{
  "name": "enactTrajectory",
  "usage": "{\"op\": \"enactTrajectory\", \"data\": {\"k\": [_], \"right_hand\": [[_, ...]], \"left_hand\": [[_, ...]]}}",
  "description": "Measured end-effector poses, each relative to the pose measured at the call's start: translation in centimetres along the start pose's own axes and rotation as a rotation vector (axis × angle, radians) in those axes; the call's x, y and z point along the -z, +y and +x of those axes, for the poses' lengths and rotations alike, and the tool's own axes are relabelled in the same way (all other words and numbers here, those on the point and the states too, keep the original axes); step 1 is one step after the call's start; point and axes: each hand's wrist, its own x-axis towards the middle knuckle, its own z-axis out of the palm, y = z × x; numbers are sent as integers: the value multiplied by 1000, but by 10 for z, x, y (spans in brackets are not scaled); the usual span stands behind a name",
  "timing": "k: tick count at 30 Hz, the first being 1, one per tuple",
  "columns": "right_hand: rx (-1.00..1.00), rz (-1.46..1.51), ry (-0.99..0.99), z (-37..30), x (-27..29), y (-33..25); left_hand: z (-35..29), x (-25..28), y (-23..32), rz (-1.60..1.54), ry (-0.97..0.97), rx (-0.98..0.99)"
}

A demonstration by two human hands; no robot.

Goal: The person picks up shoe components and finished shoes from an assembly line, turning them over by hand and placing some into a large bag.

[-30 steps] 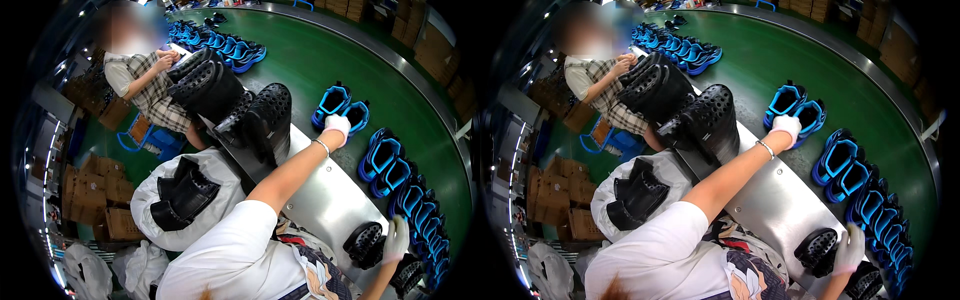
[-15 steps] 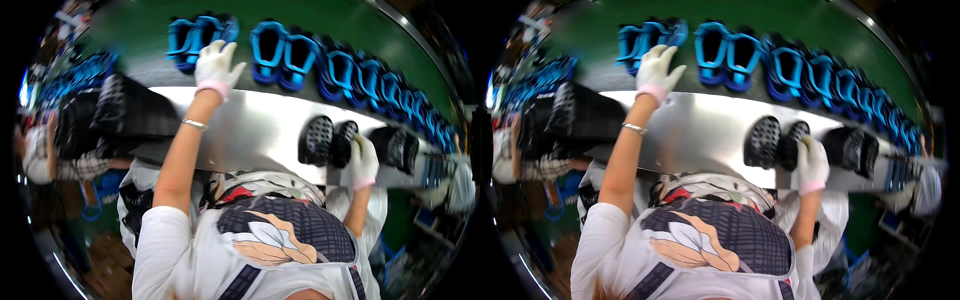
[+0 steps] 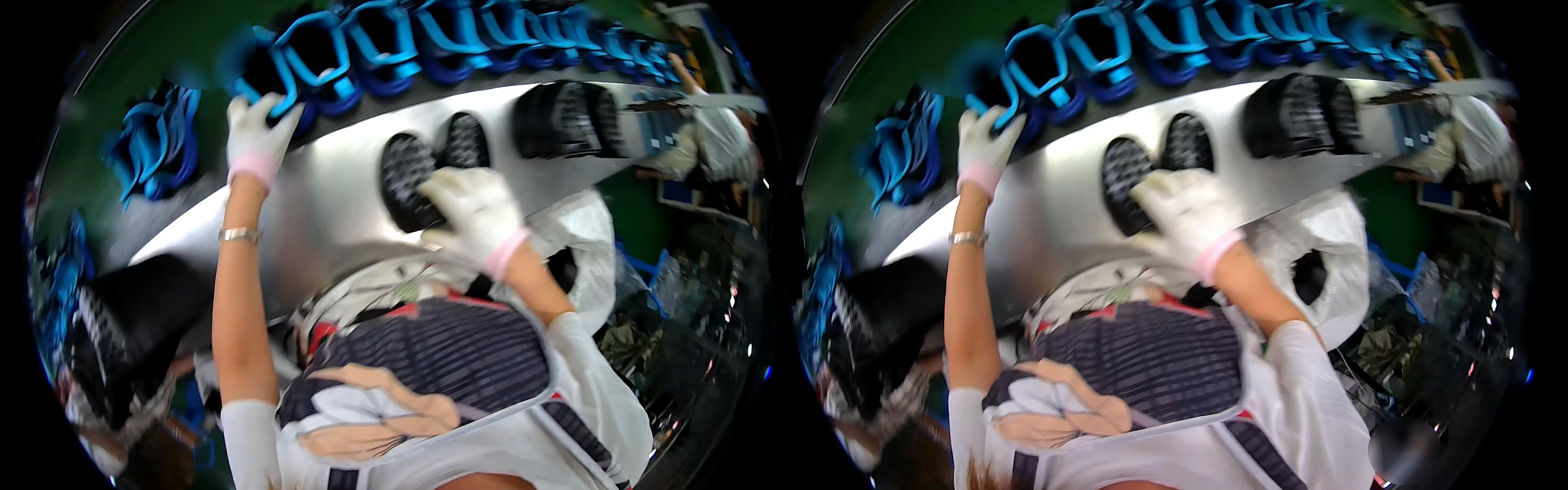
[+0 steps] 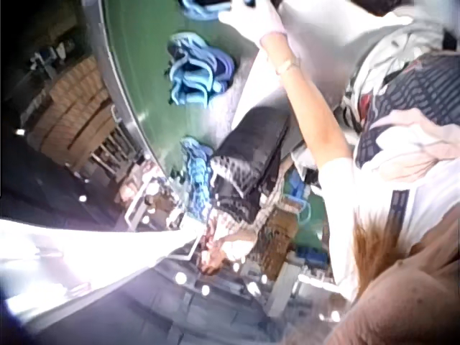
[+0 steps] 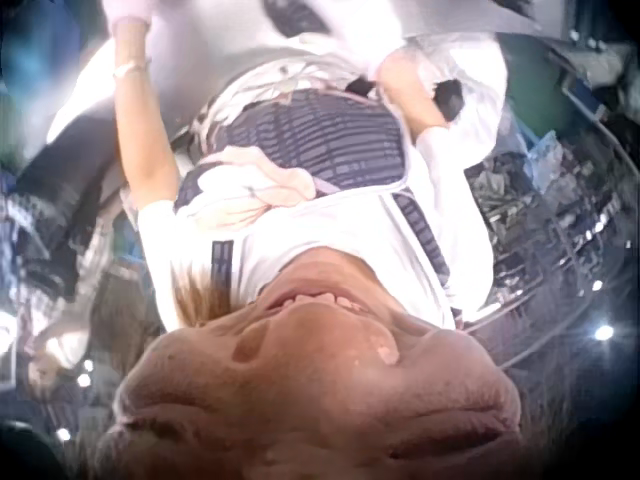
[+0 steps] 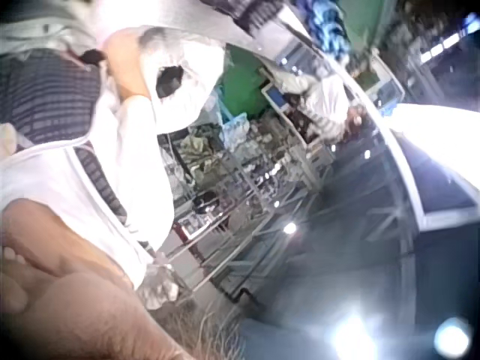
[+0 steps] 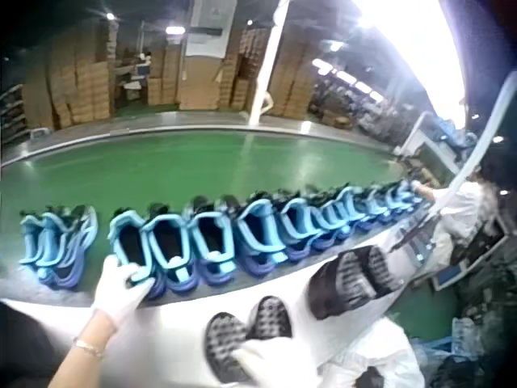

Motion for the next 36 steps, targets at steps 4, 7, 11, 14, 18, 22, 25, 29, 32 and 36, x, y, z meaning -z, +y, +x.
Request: {"op": "enactTrajectory", "data": {"k": [4, 7, 11, 14, 18, 22, 25, 29, 32, 36], "right_hand": [[66, -77, -12, 11, -14, -3], [85, -65, -10, 13, -13, -1], [51, -115, -40, 7, -4, 2], [61, -96, -120, 16, -4, 4], [69, -136, -157, 18, -1, 5], [66, -168, -81, 12, -6, 10], [81, -144, -52, 11, -2, 10], [44, -33, -8, 7, 17, 7], [27, -130, 117, 4, 25, 3], [-41, -138, -92, 2, -6, 16]], "left_hand": [[-4, -21, -3, -14, -2, 90], [-5, -8, -15, -89, -16, -13], [-17, 2, -14, -153, -47, -20], [-37, 5, -15, -245, 54, -31], [-64, 20, 17, -346, 5, 61], [-74, 22, 33, -379, -58, 16], [-76, 12, 25, -474, -156, 41], [-78, 3, 29, -693, -258, 123], [-79, 1, 42, -790, -333, 185], [-84, -15, 38, -745, -388, 203]]}}
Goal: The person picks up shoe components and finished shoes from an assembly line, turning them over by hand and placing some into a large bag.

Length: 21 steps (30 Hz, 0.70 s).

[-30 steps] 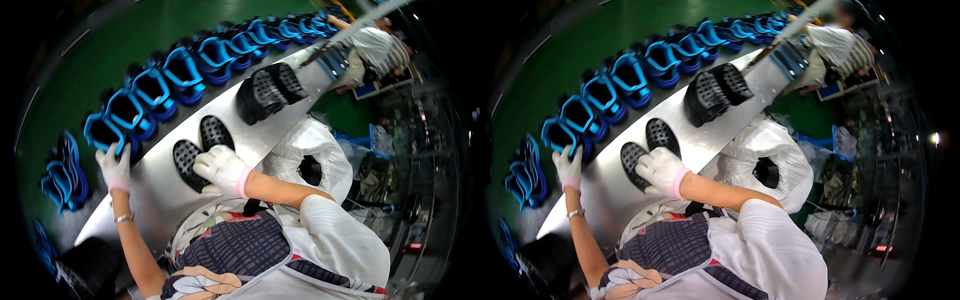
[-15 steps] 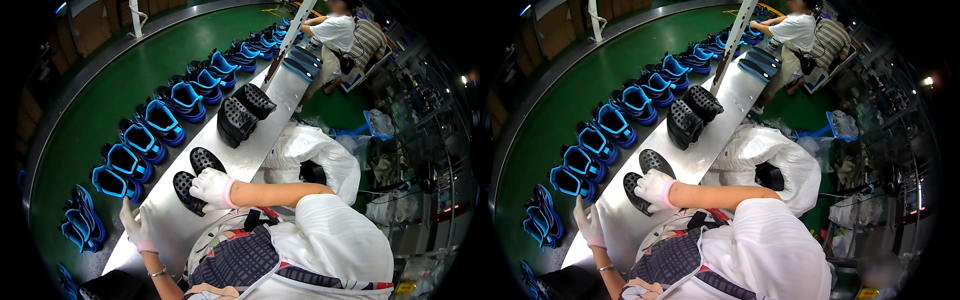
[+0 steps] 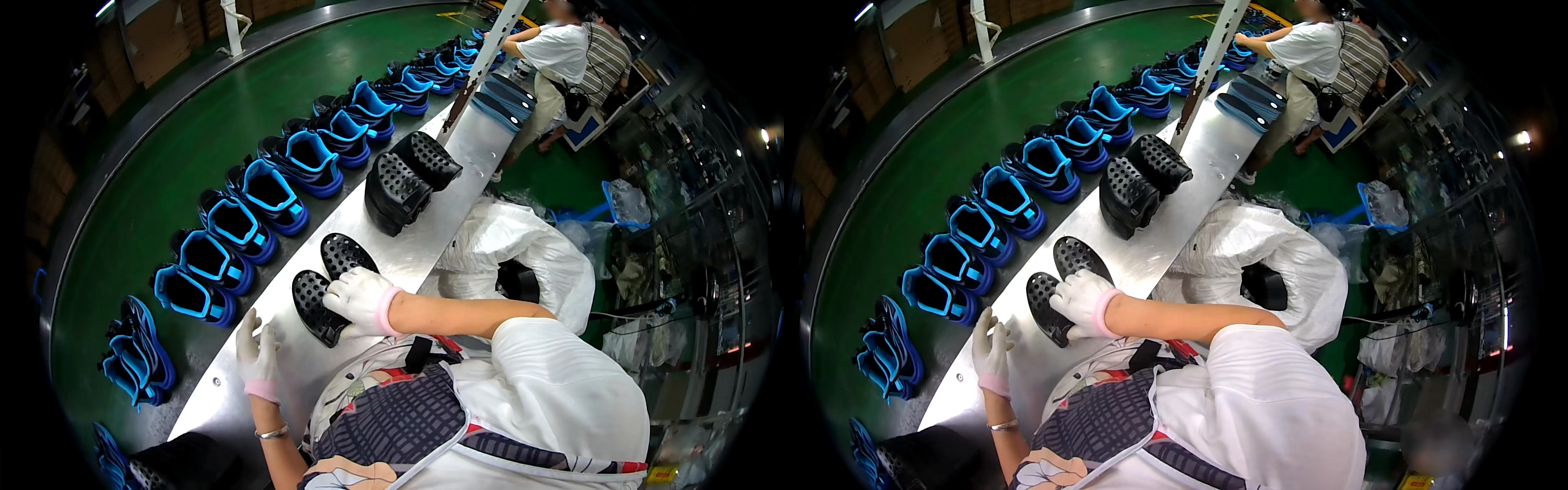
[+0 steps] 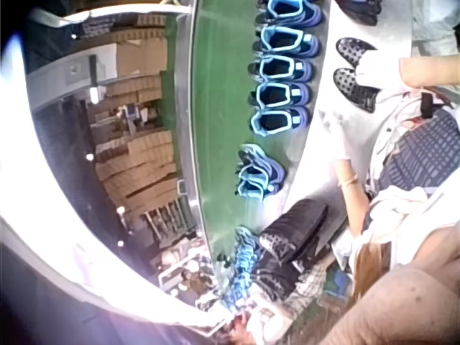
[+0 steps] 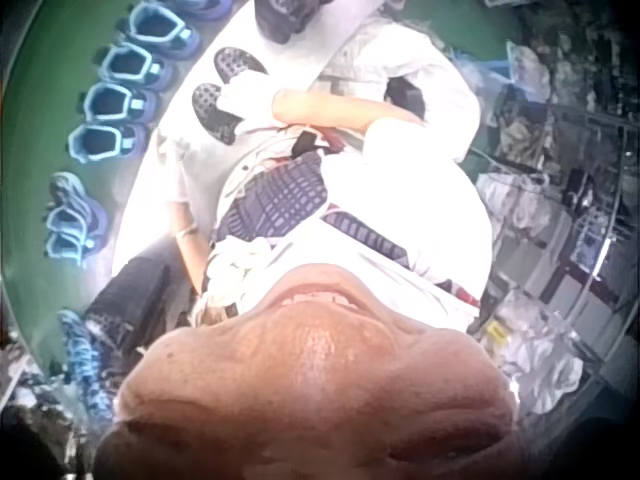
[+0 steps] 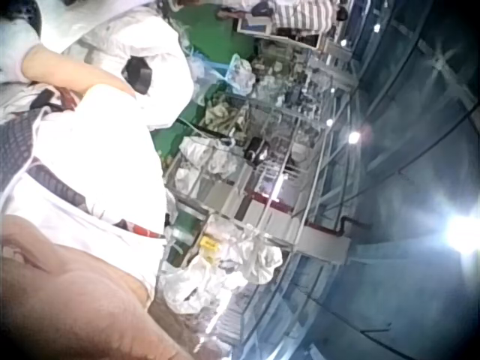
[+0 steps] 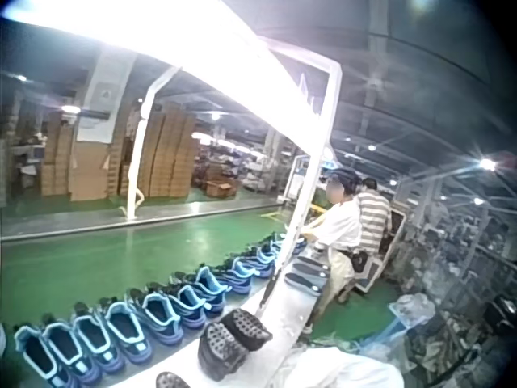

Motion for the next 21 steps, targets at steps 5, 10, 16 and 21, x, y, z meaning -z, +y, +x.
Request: {"op": "enactTrajectory", "data": {"k": [5, 10, 16, 21], "right_hand": [[119, 108, 104, 10, -14, 16], [104, 144, 110, 22, -15, 15], [138, 178, 15, 32, 3, 21], [32, 328, 48, 15, 34, 23]], "left_hand": [[-1, -6, -4, -15, -39, 79], [2, -9, -2, -25, -41, 73], [5, -11, 4, -51, -25, 115], [8, -7, 12, -149, -60, 127]]}}
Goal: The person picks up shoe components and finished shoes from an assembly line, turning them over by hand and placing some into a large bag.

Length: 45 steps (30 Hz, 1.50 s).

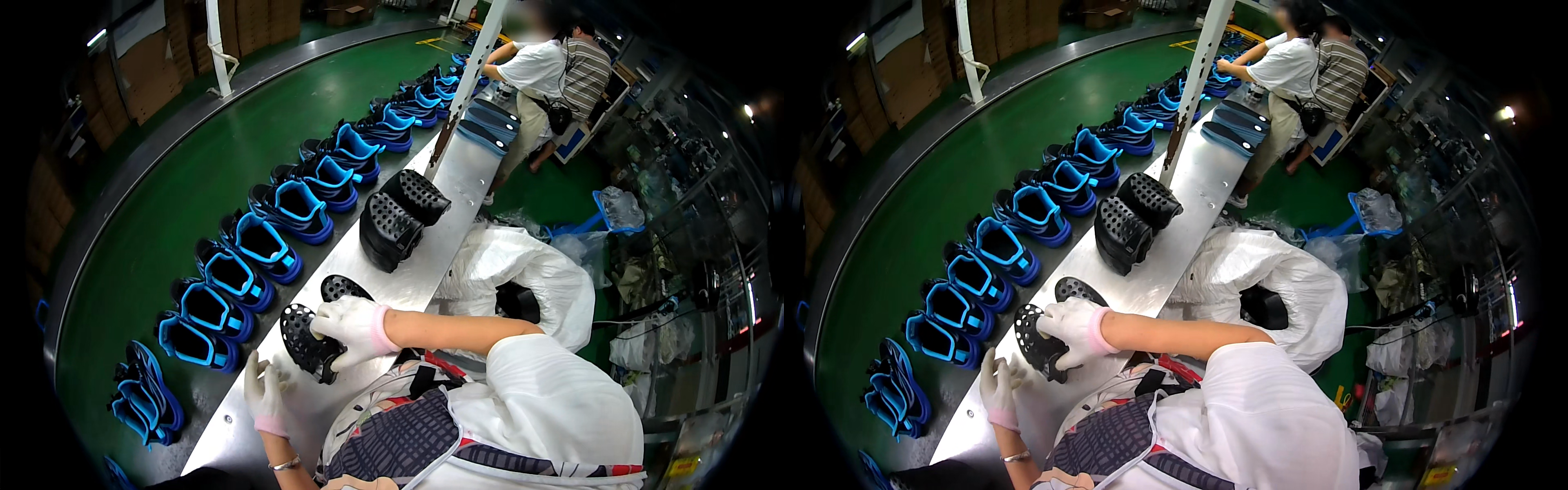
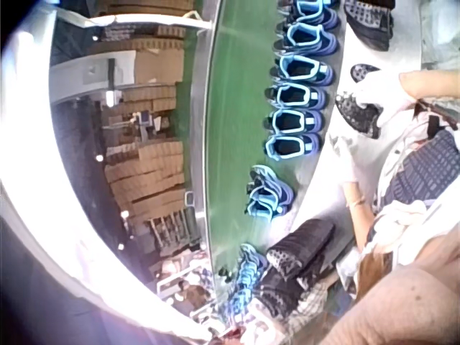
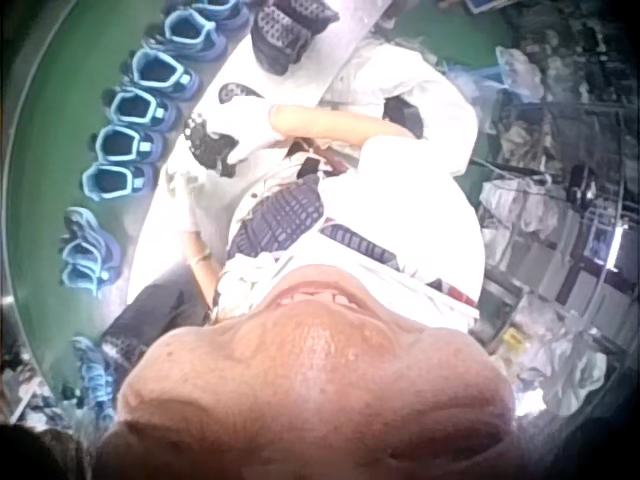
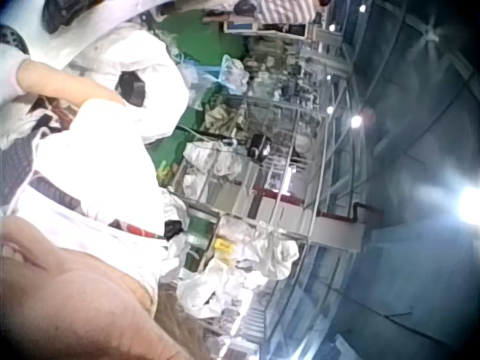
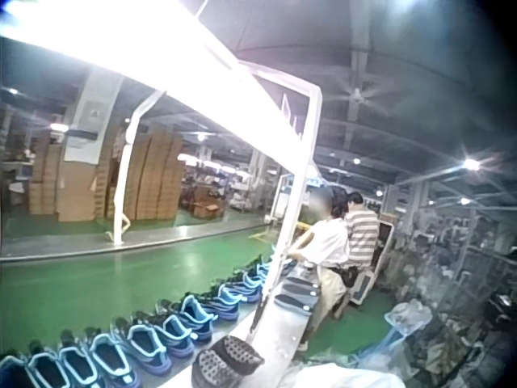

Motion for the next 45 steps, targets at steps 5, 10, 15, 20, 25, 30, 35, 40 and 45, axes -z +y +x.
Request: {"op": "enactTrajectory", "data": {"k": [5, 10, 15, 20, 25, 30, 35, 40, 45], "right_hand": [[222, 181, 215, 7, -2, -29], [171, 422, 0, 28, -9, -63], [9, 416, -53, 43, -25, -82], [-94, 286, -99, 54, -37, -88], [47, 91, -159, 88, -40, -100], [-77, -138, -242, 95, 0, -94], [-97, -158, -167, 130, 4, -97], [71, -209, -291, 196, 13, -88], [147, -444, -555, 283, -14, -153]], "left_hand": [[0, -1, 18, -743, -262, 43], [-28, 3, 44, -955, -297, -20], [-36, 2, 41, -1019, 42, -133], [-18, 9, 12, -988, 125, -181], [-6, 33, 2, -1030, 208, -168], [16, 53, -24, -170, 348, -169], [-1, 77, 1, 217, 497, -341], [60, 86, -32, 818, 541, -639], [62, 128, -41, 771, 377, -402]]}}
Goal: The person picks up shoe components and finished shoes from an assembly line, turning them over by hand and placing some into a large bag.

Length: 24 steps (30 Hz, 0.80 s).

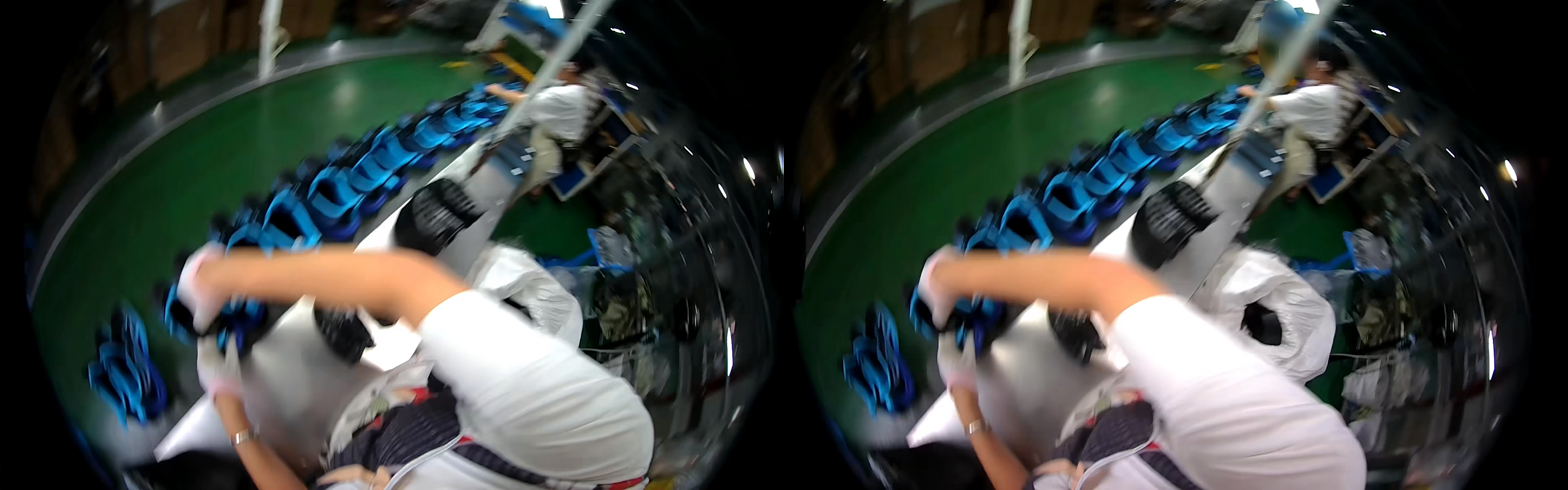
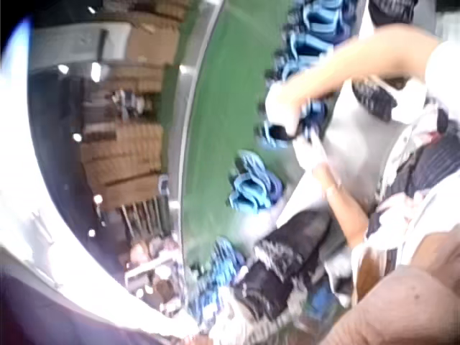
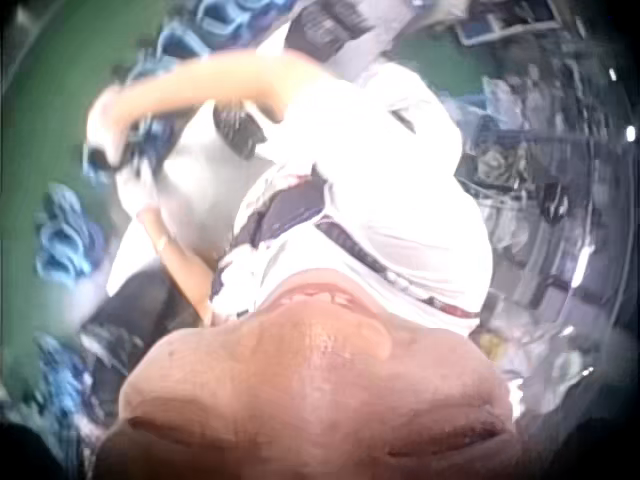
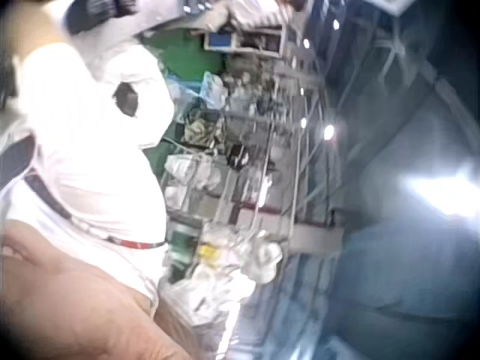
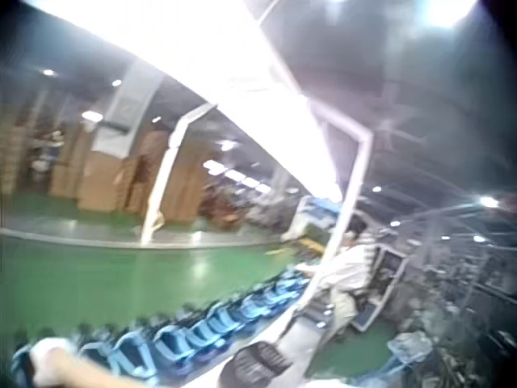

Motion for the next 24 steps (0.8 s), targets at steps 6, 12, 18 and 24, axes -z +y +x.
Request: {"op": "enactTrajectory", "data": {"k": [6, 12, 18, 24], "right_hand": [[-107, -102, 361, 172, -81, -71], [48, -206, 108, 190, -107, -69], [68, -303, 136, 173, -101, -64], [106, -325, 164, 163, -100, -62]], "left_hand": [[18, 24, -45, 126, -396, 192], [14, 12, -59, 69, -400, 267], [13, -10, -87, 60, -420, 225], [7, -23, -94, 305, -380, -61]]}}
